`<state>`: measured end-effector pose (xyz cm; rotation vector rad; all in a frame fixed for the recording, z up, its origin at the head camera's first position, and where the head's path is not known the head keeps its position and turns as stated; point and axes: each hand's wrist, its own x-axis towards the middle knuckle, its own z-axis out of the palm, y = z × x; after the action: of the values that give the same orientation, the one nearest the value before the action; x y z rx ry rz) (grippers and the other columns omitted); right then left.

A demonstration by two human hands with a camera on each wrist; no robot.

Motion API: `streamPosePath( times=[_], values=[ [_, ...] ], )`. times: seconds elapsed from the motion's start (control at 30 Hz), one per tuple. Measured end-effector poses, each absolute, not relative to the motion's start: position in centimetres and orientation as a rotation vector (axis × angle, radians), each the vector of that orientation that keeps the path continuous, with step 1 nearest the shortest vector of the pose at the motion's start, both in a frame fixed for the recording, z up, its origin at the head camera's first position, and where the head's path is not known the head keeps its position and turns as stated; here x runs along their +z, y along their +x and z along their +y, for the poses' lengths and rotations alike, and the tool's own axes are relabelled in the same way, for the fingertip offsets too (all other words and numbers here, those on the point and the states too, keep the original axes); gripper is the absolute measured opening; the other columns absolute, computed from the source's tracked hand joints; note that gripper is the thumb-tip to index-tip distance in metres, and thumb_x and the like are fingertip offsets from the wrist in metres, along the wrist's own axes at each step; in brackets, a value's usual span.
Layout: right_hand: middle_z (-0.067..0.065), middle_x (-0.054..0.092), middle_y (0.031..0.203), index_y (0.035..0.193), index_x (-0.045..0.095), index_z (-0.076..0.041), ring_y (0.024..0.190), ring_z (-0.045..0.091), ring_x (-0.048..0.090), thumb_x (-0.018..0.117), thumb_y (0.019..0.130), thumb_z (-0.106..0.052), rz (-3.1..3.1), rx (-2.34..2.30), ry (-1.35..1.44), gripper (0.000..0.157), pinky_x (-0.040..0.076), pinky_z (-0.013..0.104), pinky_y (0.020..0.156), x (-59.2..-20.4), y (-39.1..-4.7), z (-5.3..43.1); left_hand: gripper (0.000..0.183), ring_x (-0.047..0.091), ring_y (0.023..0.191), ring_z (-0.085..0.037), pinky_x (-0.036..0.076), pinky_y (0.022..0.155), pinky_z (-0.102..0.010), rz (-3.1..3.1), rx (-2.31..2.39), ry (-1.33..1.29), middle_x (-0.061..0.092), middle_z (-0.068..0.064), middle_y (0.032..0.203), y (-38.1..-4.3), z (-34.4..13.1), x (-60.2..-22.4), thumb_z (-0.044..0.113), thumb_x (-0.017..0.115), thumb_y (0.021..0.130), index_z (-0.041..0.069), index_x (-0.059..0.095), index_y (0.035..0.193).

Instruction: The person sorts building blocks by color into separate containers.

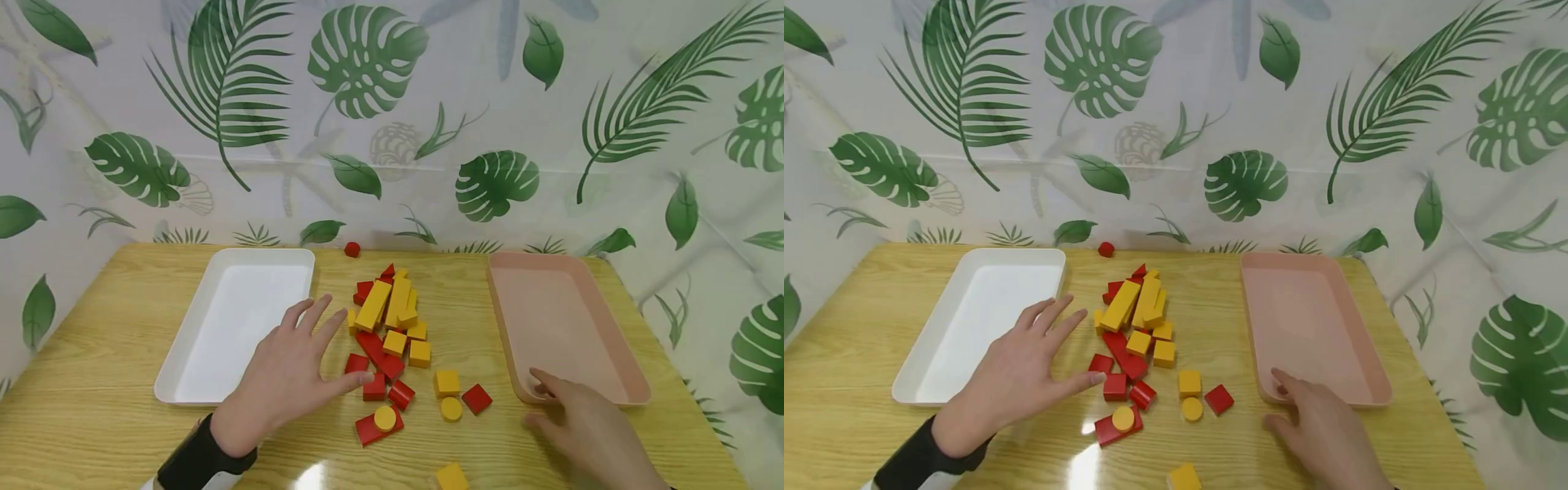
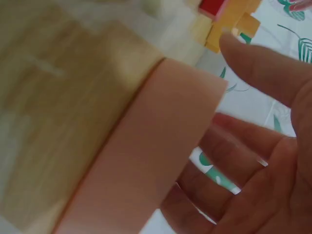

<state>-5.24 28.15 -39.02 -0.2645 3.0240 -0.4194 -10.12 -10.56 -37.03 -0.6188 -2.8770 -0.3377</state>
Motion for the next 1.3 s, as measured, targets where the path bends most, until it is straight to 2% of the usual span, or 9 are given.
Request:
streamPosePath(
  times=[0.13,0.23,0.4,0.53,0.73,0.83,1.0,1.13,1.3],
  values=[
    [-0.007,0.065,0.104,0.112,0.067,-0.020,0.096,0.015,0.060,0.065,0.081,-0.036,3.045,-0.450,-0.312,0.035,0.047,0.039,0.080,-39.5,-5.4,28.3,0.092,0.032,0.127,-0.026,0.049,0.070,-0.043,-2.885,-0.356,-0.636,0.035,-0.005,0.144,-10.0,-10.3,-37.2,0.085,0.033,0.071,0.020,0.049,0.134],
    [-0.010,0.066,0.098,0.106,0.070,-0.023,0.090,0.011,0.061,0.066,0.081,-0.025,3.072,-0.456,-0.396,0.025,0.048,0.034,0.076,-39.9,-5.6,28.2,0.090,0.035,0.125,-0.024,0.049,0.067,-0.039,-2.887,-0.371,-0.642,0.037,-0.003,0.142,-10.2,-10.1,-37.4,0.085,0.033,0.071,0.021,0.051,0.132],
    [-0.007,0.067,0.095,0.104,0.071,-0.023,0.087,0.012,0.062,0.066,0.081,-0.021,3.058,-0.477,-0.463,0.024,0.049,0.031,0.072,-40.3,-5.6,28.1,0.085,0.041,0.118,-0.022,0.048,0.065,-0.036,-2.892,-0.360,-0.651,0.043,-0.002,0.138,-11.1,-9.6,-37.7,0.081,0.033,0.074,0.021,0.052,0.131],
    [-0.008,0.068,0.094,0.103,0.071,-0.022,0.086,0.011,0.062,0.065,0.081,-0.021,3.067,-0.448,-0.475,0.023,0.049,0.030,0.072,-40.6,-5.7,28.1,0.073,0.046,0.114,-0.023,0.049,0.067,-0.036,-2.884,-0.328,-0.709,0.048,-0.003,0.133,-12.7,-9.3,-37.4,0.071,0.041,0.080,0.019,0.051,0.131],
    [-0.013,0.067,0.091,0.101,0.071,-0.024,0.083,0.006,0.060,0.066,0.080,-0.020,3.053,-0.422,-0.513,0.022,0.049,0.029,0.072,-40.6,-6.0,28.0,0.055,0.056,0.090,-0.019,0.049,0.061,-0.032,-2.908,-0.312,-0.746,0.057,-0.004,0.115,-16.2,-8.5,-36.4,0.050,0.054,0.083,0.014,0.055,0.125],
    [-0.016,0.065,0.089,0.100,0.071,-0.026,0.082,0.002,0.058,0.066,0.080,-0.021,3.038,-0.428,-0.511,0.021,0.048,0.027,0.072,-40.6,-6.1,27.9,0.055,0.056,0.083,-0.017,0.048,0.062,-0.030,-2.966,-0.306,-0.755,0.058,-0.004,0.111,-17.7,-7.6,-36.3,0.046,0.057,0.083,0.012,0.054,0.127],
    [-0.021,0.063,0.087,0.101,0.071,-0.030,0.079,-0.003,0.056,0.066,0.080,-0.023,3.021,-0.411,-0.540,0.022,0.047,0.026,0.072,-40.6,-6.2,27.6,0.059,0.056,0.087,-0.018,0.048,0.074,-0.030,-3.098,-0.328,-0.741,0.056,-0.006,0.117,-19.5,-5.9,-36.7,0.044,0.058,0.083,0.011,0.049,0.131],
    [-0.023,0.061,0.087,0.103,0.070,-0.032,0.079,-0.004,0.054,0.064,0.081,-0.024,2.986,-0.391,-0.562,0.024,0.047,0.025,0.072,-40.5,-6.6,27.0,0.059,0.055,0.086,-0.017,0.047,0.075,-0.030,-3.159,-0.322,-0.717,0.055,-0.007,0.118,-20.1,-4.9,-37.5,0.043,0.058,0.083,0.012,0.048,0.132],
    [-0.021,0.063,0.088,0.103,0.070,-0.029,0.078,-0.004,0.055,0.064,0.081,-0.023,2.971,-0.432,-0.674,0.023,0.047,0.024,0.070,-40.6,-7.5,26.1,0.057,0.052,0.080,-0.016,0.047,0.073,-0.028,-3.166,-0.282,-0.725,0.055,-0.007,0.115,-20.2,-4.4,-38.0,0.040,0.060,0.084,0.011,0.048,0.131]
  ],
)
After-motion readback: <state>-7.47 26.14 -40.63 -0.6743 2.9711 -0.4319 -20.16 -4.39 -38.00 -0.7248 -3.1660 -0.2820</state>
